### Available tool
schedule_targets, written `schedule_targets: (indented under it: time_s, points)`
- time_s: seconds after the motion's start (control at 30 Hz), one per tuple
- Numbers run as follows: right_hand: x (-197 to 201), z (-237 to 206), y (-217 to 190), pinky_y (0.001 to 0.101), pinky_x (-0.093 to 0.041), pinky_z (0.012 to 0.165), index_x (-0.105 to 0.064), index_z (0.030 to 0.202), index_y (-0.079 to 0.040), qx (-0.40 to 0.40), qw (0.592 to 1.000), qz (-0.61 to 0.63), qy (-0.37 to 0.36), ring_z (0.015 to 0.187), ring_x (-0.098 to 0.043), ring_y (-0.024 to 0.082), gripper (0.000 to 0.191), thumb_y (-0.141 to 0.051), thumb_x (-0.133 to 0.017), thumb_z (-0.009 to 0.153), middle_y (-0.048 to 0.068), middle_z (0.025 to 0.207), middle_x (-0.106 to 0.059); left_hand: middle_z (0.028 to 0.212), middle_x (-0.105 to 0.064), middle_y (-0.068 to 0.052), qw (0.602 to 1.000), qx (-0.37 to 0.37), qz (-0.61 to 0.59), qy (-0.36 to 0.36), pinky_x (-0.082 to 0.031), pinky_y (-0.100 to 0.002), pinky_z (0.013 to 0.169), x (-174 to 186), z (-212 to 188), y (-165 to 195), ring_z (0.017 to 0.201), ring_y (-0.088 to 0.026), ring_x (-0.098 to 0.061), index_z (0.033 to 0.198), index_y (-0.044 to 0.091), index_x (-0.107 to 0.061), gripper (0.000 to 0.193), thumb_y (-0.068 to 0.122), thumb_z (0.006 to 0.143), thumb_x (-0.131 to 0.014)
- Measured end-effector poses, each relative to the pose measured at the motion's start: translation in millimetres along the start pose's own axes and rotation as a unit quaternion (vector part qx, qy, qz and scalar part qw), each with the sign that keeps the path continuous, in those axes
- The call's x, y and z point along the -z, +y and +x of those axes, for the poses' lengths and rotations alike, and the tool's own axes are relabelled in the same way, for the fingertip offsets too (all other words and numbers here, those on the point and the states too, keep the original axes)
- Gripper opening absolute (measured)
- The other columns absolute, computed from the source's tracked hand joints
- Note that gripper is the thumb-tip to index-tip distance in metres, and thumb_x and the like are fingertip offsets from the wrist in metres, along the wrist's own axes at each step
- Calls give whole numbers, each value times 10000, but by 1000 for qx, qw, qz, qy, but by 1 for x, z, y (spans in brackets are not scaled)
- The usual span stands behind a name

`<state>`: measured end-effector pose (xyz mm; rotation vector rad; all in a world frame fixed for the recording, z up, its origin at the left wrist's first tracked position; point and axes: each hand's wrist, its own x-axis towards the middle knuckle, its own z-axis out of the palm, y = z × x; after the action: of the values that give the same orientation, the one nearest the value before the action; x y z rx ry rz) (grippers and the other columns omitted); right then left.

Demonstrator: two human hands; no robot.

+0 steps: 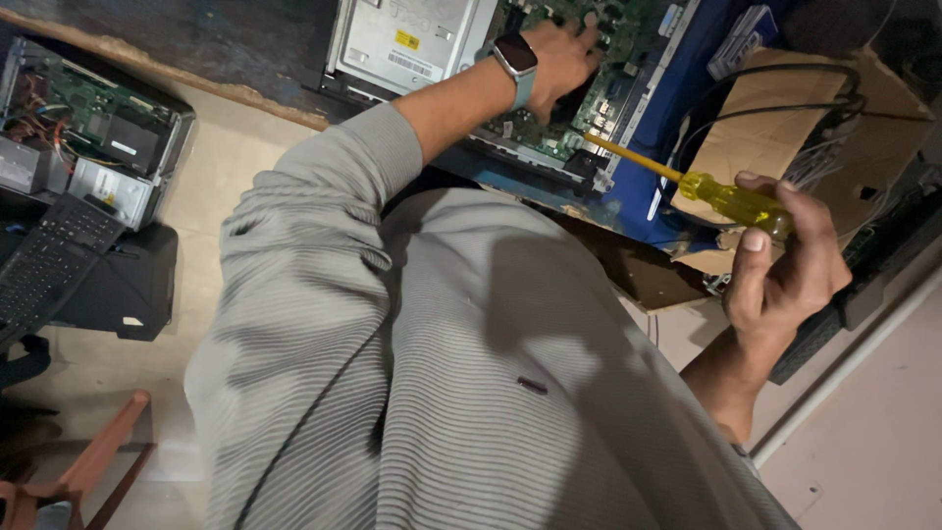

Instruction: The person works on an open desktop computer case on a workbench, using a yellow-handled screwdriver to unscrew and remove the old cooling fan from the motherboard area, then positions a replacement fan in the case and drives screws to secure it.

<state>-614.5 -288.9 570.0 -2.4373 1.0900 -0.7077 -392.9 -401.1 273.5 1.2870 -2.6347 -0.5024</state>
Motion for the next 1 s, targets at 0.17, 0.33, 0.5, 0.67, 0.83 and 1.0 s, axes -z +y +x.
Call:
schedule_targets:
  time_s: [0.17, 0.33, 0.5, 0.67, 0.83, 1.0]
  points:
    - [-1, 2, 3, 381, -610, 985, -558, 1388, 70, 1, 1000, 10, 2, 1136, -730, 331, 295, -137, -549, 1178, 274, 1186, -686, 1424, -516, -278, 1000, -11, -24, 14, -537, -491, 929, 3, -4, -2, 1272, -434, -540, 1353, -42, -589, 1065, 390, 468, -994]
    - [1, 2, 2, 379, -605, 983, -555, 1397, 67, -4, 1000, 2, 3, 1132, -730, 330, 297, -147, -553, 1192, 275, 1175, -686, 1355, -537, -291, 997, -16, -22, 67, -540, -484, 885, 5, -6, -3, 1232, -433, -541, 1286, -49, -610, 1068, 404, 400, -998]
    - [2, 3, 4, 388, -611, 995, -545, 1409, 64, -6, 1000, 24, 11, 1141, -731, 331, 302, -154, -549, 1199, 275, 1187, -685, 1337, -567, -255, 999, -33, -30, 25, -543, -495, 907, 5, -5, 1, 1216, -429, -564, 1327, -46, -607, 1020, 393, 489, -989]
    - [2, 4, 7, 401, -625, 975, -553, 1398, 70, 9, 1000, 26, 12, 1125, -733, 340, 314, -148, -543, 1172, 277, 1197, -683, 1313, -571, -255, 999, -21, -14, 44, -546, -485, 877, 4, -5, 4, 1183, -420, -577, 1335, -42, -595, 1088, 401, 424, -994]
    - [2, -1, 8, 401, -624, 993, -552, 1430, 66, -2, 999, 30, 15, 1146, -738, 342, 308, -133, -555, 1195, 271, 1183, -678, 1361, -561, -259, 999, -23, -33, 17, -546, -493, 901, 3, -5, -2, 1217, -426, -580, 1315, -54, -608, 1044, 424, 470, -992]
    - [2, -2, 11, 394, -627, 981, -557, 1417, 71, 0, 1000, 19, 11, 1144, -738, 344, 303, -132, -553, 1192, 270, 1174, -681, 1352, -552, -274, 999, -17, -32, 16, -543, -490, 891, 1, -4, -3, 1213, -434, -572, 1339, -53, -587, 1087, 423, 452, -996]
